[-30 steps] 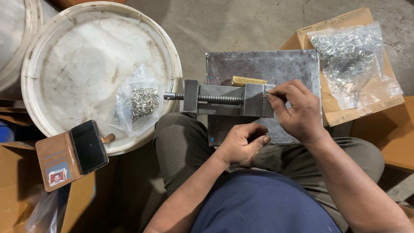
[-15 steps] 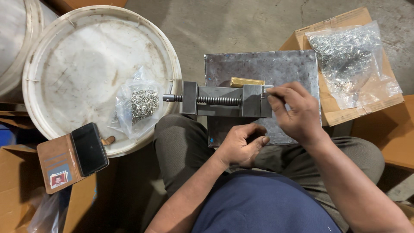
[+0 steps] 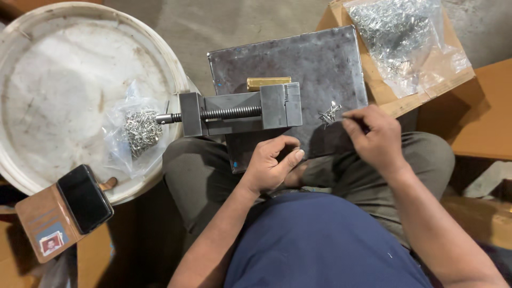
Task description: The person sits and uses their hands to pick up and connect small metal hook-like components, placing them on a small metal workstation with a vice.
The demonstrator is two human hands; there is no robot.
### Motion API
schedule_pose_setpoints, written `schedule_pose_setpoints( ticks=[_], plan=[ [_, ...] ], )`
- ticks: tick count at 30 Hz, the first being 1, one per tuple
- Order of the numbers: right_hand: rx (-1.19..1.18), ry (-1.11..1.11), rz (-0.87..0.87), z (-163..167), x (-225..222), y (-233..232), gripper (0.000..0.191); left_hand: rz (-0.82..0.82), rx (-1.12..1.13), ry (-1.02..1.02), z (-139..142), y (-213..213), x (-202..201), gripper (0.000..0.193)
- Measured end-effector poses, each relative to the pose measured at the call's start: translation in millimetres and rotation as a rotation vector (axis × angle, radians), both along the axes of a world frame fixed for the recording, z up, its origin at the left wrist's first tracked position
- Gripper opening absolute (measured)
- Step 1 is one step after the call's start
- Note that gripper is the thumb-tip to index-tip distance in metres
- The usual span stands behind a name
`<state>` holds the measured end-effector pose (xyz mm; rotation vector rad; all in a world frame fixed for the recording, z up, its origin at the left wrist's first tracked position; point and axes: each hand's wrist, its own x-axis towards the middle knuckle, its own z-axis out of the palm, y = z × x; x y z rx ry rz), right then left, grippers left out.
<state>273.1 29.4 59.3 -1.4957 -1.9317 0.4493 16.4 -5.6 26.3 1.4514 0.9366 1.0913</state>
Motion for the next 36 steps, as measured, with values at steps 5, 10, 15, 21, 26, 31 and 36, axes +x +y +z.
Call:
schedule_pose_setpoints(
  ticks=[5, 10, 15, 21, 26, 31, 36],
  plan=[
    [0.032, -0.079, 0.030, 5, -4, -7, 0.013, 0.002, 0.000, 0.019, 1, -4, 9, 0.018],
    [0.093, -0.224, 0.005, 5, -10, -5, 0.015, 0.044, 0.000, 0.070, -5, -8, 14, 0.019],
    [0.068, -0.285, -0.048, 11, -19, 1, 0.021, 0.061, 0.061, 0.151, 4, -2, 17, 0.019],
    [-0.030, -0.229, -0.019, 21, -16, 6, 0.017, 0.005, -0.043, 0.050, 15, -3, 16, 0.023],
    [0.016, -0.166, -0.005, 17, -16, -4, 0.013, 0.009, -0.069, 0.042, 9, -9, 17, 0.023],
    [0.041, -0.191, -0.026, 17, -22, -5, 0.021, -0.011, -0.040, 0.039, 13, -7, 16, 0.021],
    [0.000, -0.246, -0.012, 23, -28, 0, 0.014, -0.004, -0.106, 0.066, 32, -7, 16, 0.022]
  ],
)
